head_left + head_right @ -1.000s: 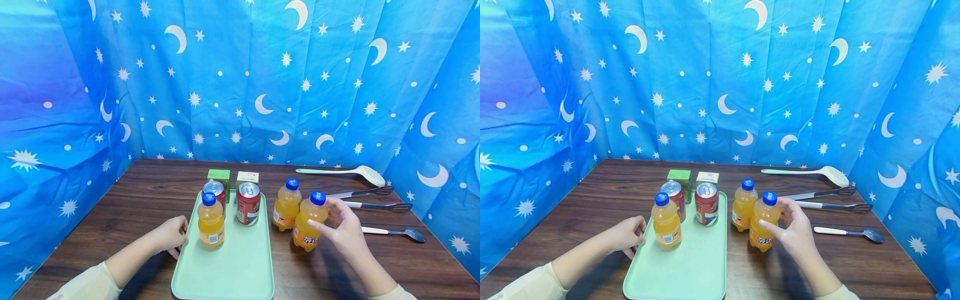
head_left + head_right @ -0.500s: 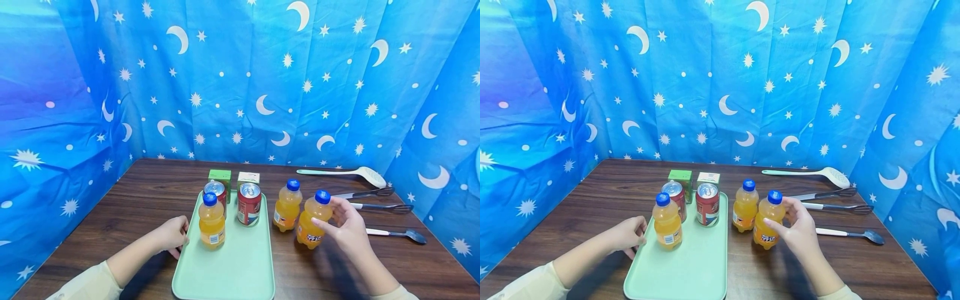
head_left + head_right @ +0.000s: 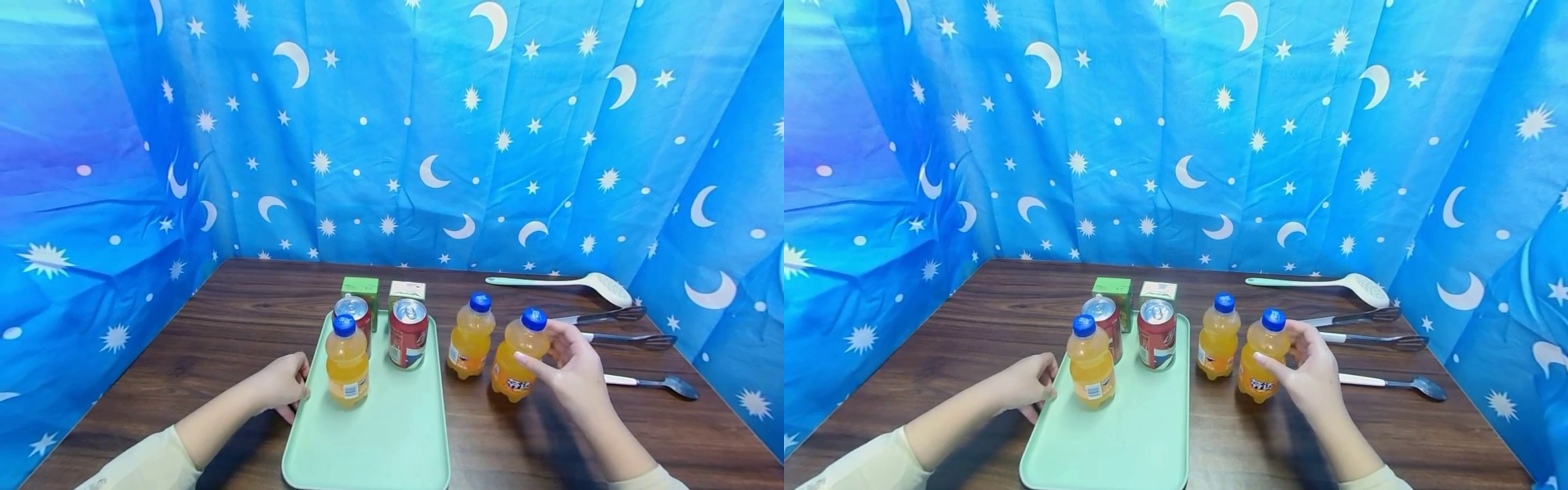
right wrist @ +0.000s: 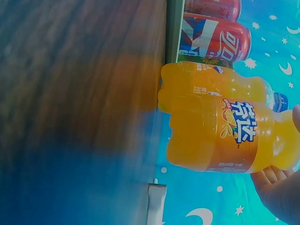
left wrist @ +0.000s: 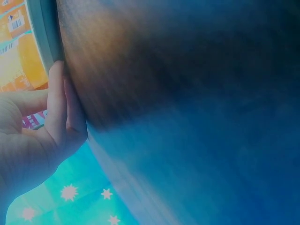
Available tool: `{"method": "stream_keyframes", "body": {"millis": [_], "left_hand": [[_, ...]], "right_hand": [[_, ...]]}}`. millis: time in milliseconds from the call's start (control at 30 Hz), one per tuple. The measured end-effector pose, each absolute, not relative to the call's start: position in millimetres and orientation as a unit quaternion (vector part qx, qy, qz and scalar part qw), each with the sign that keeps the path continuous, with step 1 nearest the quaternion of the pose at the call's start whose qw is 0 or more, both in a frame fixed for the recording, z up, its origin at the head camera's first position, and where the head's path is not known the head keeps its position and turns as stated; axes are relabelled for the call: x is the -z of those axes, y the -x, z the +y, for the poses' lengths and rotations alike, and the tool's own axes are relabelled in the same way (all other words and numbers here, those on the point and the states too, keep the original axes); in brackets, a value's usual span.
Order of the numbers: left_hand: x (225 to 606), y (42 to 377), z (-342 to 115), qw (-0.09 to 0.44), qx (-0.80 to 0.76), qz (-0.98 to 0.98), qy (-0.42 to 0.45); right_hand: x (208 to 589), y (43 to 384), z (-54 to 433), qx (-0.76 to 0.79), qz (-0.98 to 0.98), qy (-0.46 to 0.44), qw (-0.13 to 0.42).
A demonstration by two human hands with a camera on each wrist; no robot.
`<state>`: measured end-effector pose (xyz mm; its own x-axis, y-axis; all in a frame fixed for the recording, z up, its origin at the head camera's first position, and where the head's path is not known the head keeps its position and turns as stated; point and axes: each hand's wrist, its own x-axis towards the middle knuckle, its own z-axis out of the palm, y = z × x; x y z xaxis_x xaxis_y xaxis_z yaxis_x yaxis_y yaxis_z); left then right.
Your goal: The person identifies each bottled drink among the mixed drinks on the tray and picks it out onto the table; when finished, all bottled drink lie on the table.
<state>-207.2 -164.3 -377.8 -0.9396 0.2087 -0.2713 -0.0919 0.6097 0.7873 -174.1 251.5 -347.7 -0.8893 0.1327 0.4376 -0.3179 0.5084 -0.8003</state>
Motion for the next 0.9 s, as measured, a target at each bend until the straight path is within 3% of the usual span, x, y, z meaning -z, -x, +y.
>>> {"method": "stream_keyframes", "body": {"millis": [900], "left_hand": [[375.9, 205.3, -164.6, 0.165, -0.438, 0.883, -0.029]], "right_hand": [[349.9, 181.8, 257.0, -0.479, -0.844, -0.016, 0.239]]}}
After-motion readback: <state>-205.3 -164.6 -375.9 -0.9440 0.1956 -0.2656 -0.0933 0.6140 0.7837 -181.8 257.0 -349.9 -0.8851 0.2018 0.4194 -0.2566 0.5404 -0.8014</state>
